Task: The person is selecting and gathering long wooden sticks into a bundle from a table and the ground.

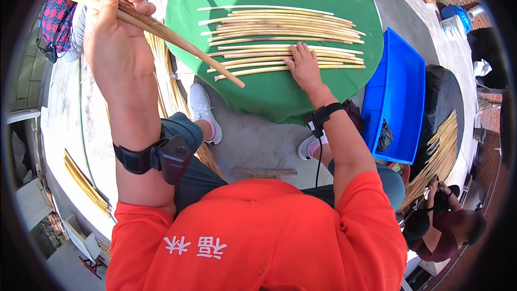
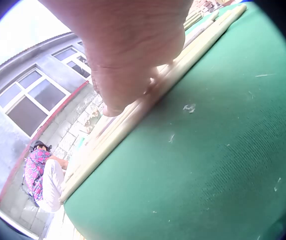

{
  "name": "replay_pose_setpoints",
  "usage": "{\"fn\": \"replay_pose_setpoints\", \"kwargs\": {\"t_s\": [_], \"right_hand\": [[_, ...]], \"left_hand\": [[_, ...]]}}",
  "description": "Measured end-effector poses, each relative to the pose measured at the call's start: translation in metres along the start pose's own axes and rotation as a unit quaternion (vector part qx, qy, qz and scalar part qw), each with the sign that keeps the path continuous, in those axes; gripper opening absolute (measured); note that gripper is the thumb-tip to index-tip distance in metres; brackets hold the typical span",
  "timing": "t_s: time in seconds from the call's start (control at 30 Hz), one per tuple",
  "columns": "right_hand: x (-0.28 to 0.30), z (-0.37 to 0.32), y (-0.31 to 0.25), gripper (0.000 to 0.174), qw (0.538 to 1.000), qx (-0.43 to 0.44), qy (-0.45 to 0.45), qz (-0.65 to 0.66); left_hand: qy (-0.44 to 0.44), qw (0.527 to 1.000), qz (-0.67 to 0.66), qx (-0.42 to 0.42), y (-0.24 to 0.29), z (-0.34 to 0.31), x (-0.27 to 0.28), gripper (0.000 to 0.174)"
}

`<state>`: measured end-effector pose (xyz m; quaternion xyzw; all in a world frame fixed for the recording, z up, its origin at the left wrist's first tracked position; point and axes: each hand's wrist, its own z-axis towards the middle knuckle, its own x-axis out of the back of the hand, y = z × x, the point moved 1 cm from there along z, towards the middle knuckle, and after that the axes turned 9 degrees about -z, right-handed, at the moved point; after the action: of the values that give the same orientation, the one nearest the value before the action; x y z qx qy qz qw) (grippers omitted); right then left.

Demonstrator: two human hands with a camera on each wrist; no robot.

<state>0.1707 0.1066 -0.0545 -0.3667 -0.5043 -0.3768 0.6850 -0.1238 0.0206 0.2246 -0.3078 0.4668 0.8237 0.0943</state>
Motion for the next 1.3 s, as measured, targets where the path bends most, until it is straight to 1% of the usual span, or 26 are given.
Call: {"fn": "replay_pose_setpoints", "kwargs": {"t_s": [0.03,0.1,0.13,0.17,0.23,0.27,0.33,0.4,0.5,0.53,0.57,0.6,0.63,0.67,0.7,0.77,0.83,0.9,1.0,1.1,1.13,1.2,1.23,1.3], "right_hand": [[-0.001,0.007,0.004,0.049,1.0,0.0,0.0,0.0],[-0.003,0.026,0.009,0.043,0.996,0.005,0.09,-0.005],[-0.004,0.026,0.01,0.045,0.998,0.001,0.062,0.002],[-0.007,0.031,0.01,0.045,0.998,0.001,0.062,0.004],[-0.008,0.042,0.006,0.052,0.999,-0.002,0.016,-0.038],[-0.007,0.042,0.003,0.052,0.999,-0.002,0.016,-0.037],[-0.009,0.037,0.0,0.059,0.996,-0.014,-0.067,-0.053],[-0.009,0.028,-0.002,0.06,0.996,-0.016,-0.058,-0.063],[-0.007,0.021,-0.002,0.061,0.996,-0.012,-0.046,-0.073],[-0.005,0.024,-0.001,0.061,0.996,-0.03,-0.067,-0.048],[-0.003,0.027,-0.001,0.061,0.995,-0.049,-0.086,-0.022],[-0.006,0.032,0.001,0.061,0.995,-0.049,-0.085,-0.023],[-0.008,0.039,0.002,0.06,0.998,-0.043,-0.044,-0.022],[-0.01,0.046,0.004,0.059,0.999,-0.038,-0.001,-0.021],[-0.01,0.053,0.003,0.059,0.999,-0.037,0.001,-0.021],[-0.012,0.066,0.001,0.059,0.997,-0.043,-0.037,-0.042],[-0.011,0.069,0.0,0.06,0.991,-0.043,-0.119,-0.053],[-0.01,0.061,-0.002,0.059,0.991,-0.04,-0.105,-0.067],[-0.008,0.049,-0.003,0.059,0.992,-0.021,-0.09,-0.091],[-0.006,0.047,-0.001,0.06,0.993,-0.024,-0.101,-0.065],[-0.003,0.054,-0.002,0.06,0.992,-0.039,-0.11,-0.042],[-0.005,0.067,-0.002,0.06,0.995,-0.04,-0.077,-0.041],[-0.006,0.079,0.001,0.06,0.997,-0.043,-0.057,-0.032],[-0.009,0.094,0.002,0.061,0.995,-0.046,-0.08,-0.045]], "left_hand": [[0.0,1.0,0.0,0.0,0.0,0.001,-0.001,0.018],[0.02,0.999,0.02,-0.021,0.0,0.002,0.0,0.019],[0.02,0.999,0.02,-0.02,0.0,0.002,0.001,0.019],[0.013,0.999,0.031,-0.013,0.0,0.001,0.002,0.02],[0.005,0.999,0.042,-0.006,-0.002,0.001,0.002,0.02],[0.01,0.999,0.038,-0.007,-0.003,0.001,0.001,0.02],[0.016,0.999,0.034,-0.007,-0.004,0.002,0.001,0.02],[-0.009,1.0,0.018,0.007,-0.003,0.003,0.002,0.02],[0.019,0.999,0.034,0.007,-0.003,0.0,-0.002,0.02],[0.019,0.999,0.034,0.007,-0.003,-0.001,0.0,0.02],[-0.008,1.0,0.014,0.021,-0.002,-0.001,0.003,0.02],[-0.035,0.999,-0.005,0.034,-0.002,-0.002,0.002,0.02],[-0.036,0.999,-0.005,0.033,-0.003,-0.003,-0.002,0.02],[0.014,0.999,0.026,0.014,-0.005,-0.005,-0.006,0.021],[0.064,0.996,0.056,-0.006,-0.005,-0.006,-0.009,0.023],[0.049,0.997,0.063,-0.01,-0.007,-0.006,-0.007,0.024],[0.036,0.997,0.068,-0.012,-0.009,-0.005,-0.007,0.025],[0.036,0.996,0.078,0.001,-0.01,-0.006,-0.009,0.025],[0.046,0.995,0.084,-0.01,-0.01,-0.007,-0.01,0.024],[0.06,0.993,0.099,-0.009,-0.01,-0.008,-0.013,0.022],[0.06,0.993,0.096,-0.014,-0.009,-0.011,-0.014,0.022],[0.094,0.991,0.098,-0.002,-0.01,-0.012,-0.02,0.02],[0.088,0.992,0.087,-0.023,-0.01,-0.009,-0.023,0.02],[0.116,0.986,0.118,0.003,-0.012,-0.013,-0.023,0.019]]}}
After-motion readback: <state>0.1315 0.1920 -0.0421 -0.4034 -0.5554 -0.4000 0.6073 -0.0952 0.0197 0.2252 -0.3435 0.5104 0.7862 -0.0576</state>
